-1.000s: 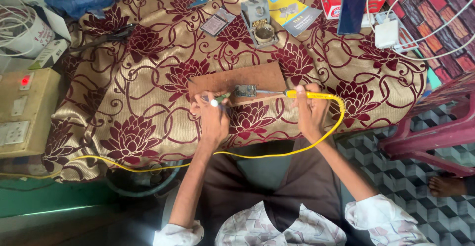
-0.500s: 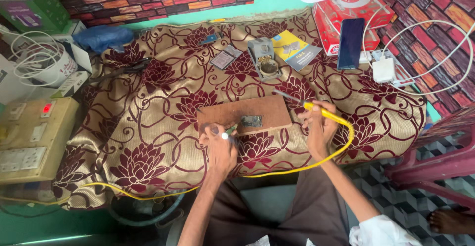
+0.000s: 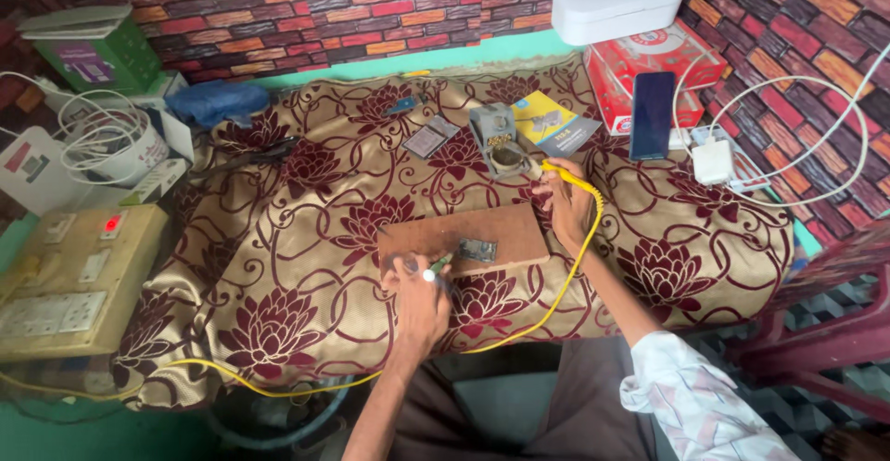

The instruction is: The person uses a soldering iron and a green-handled tool to work on a small circuit board placed on a wooden block. The person repeatedly applies the soldering iron to various points on the board while holding it steady with the other tool.

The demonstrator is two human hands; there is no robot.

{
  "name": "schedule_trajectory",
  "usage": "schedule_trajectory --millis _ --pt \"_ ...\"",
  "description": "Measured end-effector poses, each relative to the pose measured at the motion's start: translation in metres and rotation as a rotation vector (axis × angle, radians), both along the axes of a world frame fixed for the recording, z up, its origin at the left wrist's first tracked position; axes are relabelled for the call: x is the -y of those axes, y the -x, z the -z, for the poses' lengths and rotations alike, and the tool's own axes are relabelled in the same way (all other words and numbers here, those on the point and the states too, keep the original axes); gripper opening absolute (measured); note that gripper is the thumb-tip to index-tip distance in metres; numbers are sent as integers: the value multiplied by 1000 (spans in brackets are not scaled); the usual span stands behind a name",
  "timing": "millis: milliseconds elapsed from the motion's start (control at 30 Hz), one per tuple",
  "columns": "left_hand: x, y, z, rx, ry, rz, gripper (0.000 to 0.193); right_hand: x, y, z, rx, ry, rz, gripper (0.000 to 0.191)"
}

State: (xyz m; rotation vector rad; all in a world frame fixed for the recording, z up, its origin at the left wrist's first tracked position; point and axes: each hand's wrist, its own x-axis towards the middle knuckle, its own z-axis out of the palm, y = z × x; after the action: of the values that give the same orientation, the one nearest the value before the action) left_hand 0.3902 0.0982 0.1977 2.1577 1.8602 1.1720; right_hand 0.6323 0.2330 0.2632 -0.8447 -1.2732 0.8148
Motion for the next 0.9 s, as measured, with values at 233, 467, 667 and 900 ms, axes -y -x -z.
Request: schedule_trajectory --millis 233,467,667,900 --pt "-6 1 0 -15 5 0 29 -5 6 2 147 12 6 32" --pt "-7 -1 1 93 -35 -7 27 -10 -3 6 -109 63 47 34" --pt "-6 -2 3 -82 -145 -54 24 30 -33 38 -542 139 -59 40" --pt "-10 -2 7 -2 -34 -97 34 58 -30 78 -545 289 27 37"
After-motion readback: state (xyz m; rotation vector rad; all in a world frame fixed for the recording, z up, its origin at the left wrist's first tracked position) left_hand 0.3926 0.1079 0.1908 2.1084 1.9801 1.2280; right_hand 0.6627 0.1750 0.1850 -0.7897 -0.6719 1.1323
